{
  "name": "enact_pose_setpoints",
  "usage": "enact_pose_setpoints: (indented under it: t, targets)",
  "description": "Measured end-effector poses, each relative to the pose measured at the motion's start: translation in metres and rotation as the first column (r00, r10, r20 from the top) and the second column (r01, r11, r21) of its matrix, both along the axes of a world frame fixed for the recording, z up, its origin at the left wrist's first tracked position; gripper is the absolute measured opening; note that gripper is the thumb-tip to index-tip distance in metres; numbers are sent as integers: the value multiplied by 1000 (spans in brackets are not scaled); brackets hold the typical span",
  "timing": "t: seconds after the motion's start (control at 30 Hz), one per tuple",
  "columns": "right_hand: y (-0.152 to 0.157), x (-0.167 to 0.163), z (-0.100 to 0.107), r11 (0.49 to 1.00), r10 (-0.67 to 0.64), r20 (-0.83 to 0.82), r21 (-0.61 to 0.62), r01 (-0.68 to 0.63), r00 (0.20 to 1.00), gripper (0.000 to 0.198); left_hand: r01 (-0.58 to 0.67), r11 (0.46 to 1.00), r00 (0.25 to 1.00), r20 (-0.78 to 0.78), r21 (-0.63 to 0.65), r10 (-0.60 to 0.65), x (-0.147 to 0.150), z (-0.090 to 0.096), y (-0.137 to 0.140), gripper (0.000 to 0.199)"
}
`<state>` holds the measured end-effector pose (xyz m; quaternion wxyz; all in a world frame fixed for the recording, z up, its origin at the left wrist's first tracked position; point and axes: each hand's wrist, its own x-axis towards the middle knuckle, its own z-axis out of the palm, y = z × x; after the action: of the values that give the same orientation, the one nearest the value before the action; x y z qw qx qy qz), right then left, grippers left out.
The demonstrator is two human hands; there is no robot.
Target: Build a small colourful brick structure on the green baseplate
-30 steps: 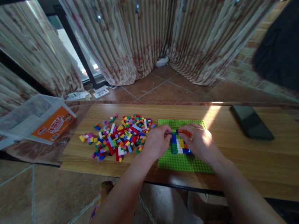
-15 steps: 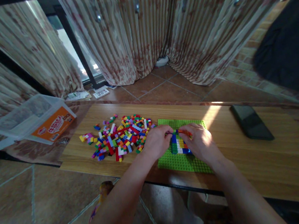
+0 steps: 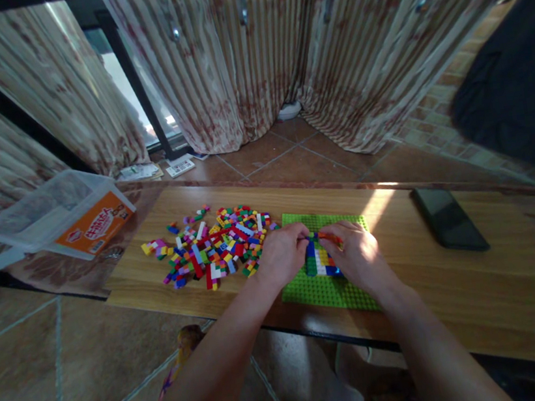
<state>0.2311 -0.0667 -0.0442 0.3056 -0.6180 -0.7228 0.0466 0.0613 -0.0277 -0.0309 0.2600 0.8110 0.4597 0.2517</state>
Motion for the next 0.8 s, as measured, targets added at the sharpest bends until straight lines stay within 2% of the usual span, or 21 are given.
enact_pose_setpoints:
  t: [0.3,0.6,0.8]
  targets:
    - [0,-2,4,1000,1,-9,-24,-1,1000,20,-20,1000,1000,-6,-9,20,2,-1,-1,13]
    - [1,-1,1,1000,-5,-9,-27,4,1000,18,25,997,999,-26,72,-24,1,-2,-3,12]
    - [0,-2,3,1000,-2,-16,-16,1,1000,18,24,997,999,-44,74,-21,1,-1,-4,12]
